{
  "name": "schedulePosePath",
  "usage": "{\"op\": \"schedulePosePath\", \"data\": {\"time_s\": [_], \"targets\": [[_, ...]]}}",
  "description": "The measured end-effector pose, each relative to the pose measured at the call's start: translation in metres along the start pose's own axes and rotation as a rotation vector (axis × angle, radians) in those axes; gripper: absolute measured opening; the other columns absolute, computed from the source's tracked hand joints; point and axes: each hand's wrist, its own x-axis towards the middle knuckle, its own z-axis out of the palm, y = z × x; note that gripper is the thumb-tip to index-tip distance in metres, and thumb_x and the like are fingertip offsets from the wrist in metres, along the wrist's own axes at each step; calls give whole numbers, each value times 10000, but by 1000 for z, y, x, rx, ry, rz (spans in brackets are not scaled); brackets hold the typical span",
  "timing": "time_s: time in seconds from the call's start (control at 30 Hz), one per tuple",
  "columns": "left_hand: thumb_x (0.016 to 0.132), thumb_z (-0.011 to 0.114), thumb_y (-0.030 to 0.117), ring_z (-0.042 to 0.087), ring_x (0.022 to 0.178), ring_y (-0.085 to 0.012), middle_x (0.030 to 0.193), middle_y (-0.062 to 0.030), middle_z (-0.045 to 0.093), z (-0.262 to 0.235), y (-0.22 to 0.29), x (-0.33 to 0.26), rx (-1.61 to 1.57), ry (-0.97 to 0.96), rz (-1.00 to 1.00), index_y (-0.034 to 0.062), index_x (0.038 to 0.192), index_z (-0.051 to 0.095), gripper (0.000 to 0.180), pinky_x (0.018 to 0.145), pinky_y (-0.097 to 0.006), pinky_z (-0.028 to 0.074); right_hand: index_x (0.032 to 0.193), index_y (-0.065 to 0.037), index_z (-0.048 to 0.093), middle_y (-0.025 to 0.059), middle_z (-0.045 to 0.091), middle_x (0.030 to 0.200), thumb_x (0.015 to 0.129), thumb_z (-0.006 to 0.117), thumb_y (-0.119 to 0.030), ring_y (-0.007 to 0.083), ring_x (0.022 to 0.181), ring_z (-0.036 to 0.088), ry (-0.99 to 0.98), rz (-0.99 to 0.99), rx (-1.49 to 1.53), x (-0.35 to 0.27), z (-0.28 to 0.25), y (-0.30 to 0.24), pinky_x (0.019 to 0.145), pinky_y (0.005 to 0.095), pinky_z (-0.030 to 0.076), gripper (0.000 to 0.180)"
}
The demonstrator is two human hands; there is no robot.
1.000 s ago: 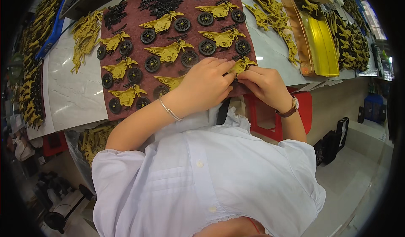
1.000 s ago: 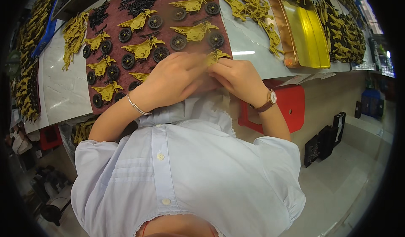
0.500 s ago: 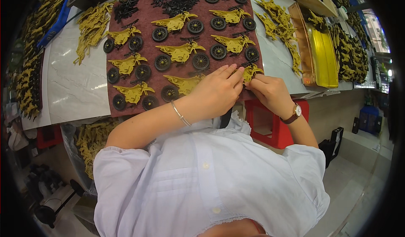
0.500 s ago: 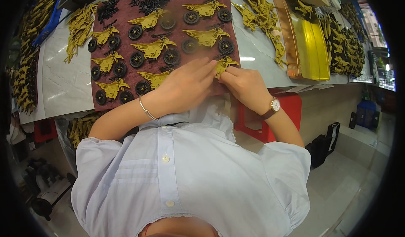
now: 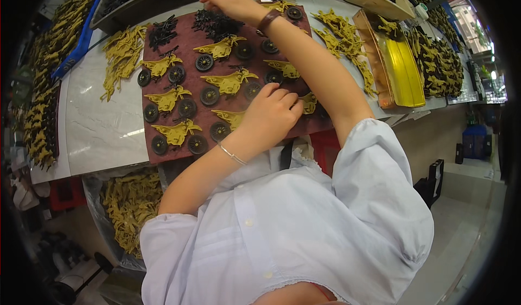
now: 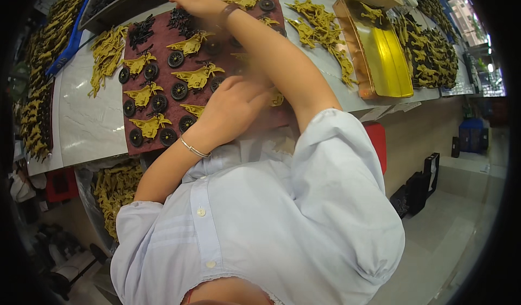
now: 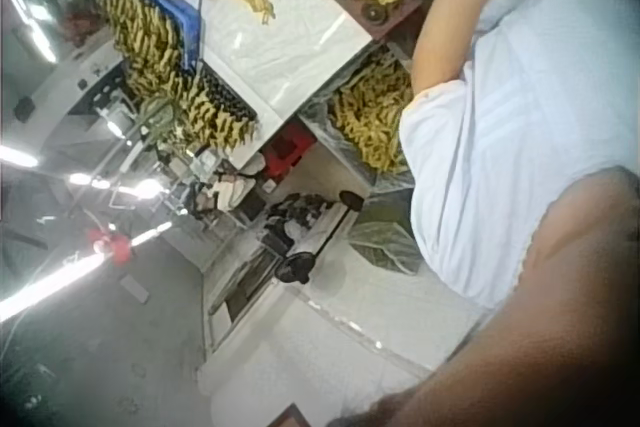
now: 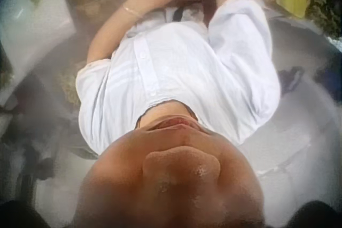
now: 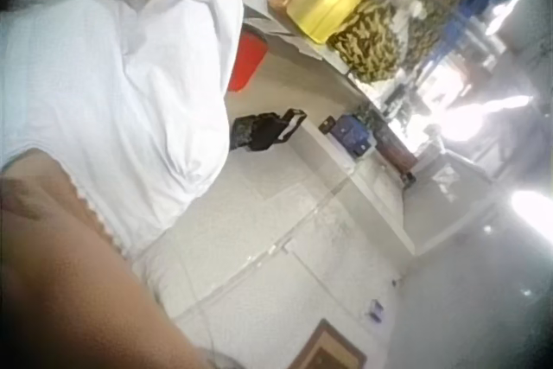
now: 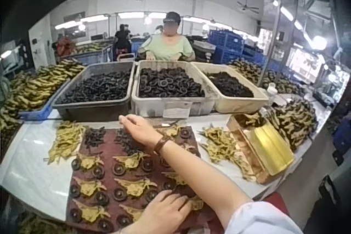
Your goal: The person assembles small plastic toy motorcycle models by hand, attaching toy wheels to toy motorcycle frames.
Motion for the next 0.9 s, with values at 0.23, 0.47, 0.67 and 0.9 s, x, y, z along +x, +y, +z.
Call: {"op": "schedulePosePath", "data": {"time_s": [0.23, 0.47, 0.67, 0.9], "targets": [[715, 568, 77, 546, 944, -255, 987, -100, 594, -7, -15, -7, 175, 61, -60, 16, 938, 637, 240, 911, -381, 412, 1154, -33, 602, 152, 667, 1044, 919, 570, -365, 278, 968, 641, -6, -211, -284, -61, -31, -19, 849, 347, 487, 408], [730, 604, 84, 527, 929, -252, 984, -95, 573, -13, -19, 1, 121, 4, -105, 27, 830, 642, 122, 877, -372, 405, 991, 26, 677, 217, 671, 940, 872, 617, -346, 346, 854, 652, 672, 88, -1221, -183, -160, 20, 783, 411, 505, 394], [804, 631, 85, 555, 883, -284, 975, -95, 600, -21, -20, 7, -204, 69, -180, 10, 868, 646, 100, 791, -357, 444, 983, -7, 689, 190, 679, 890, 781, 662, -480, 360, 861, 650, 600, 416, -1031, -199, -174, 37, 758, 437, 510, 516], [912, 561, 138, 565, 710, -128, 864, -93, 611, -29, -6, 23, -739, -142, -496, -11, 974, 573, 162, 621, -260, 434, 999, 8, 680, 153, 694, 902, 713, 750, -416, 294, 863, 667, 650, 547, -852, -200, -188, 42, 754, 384, 515, 517]]}}
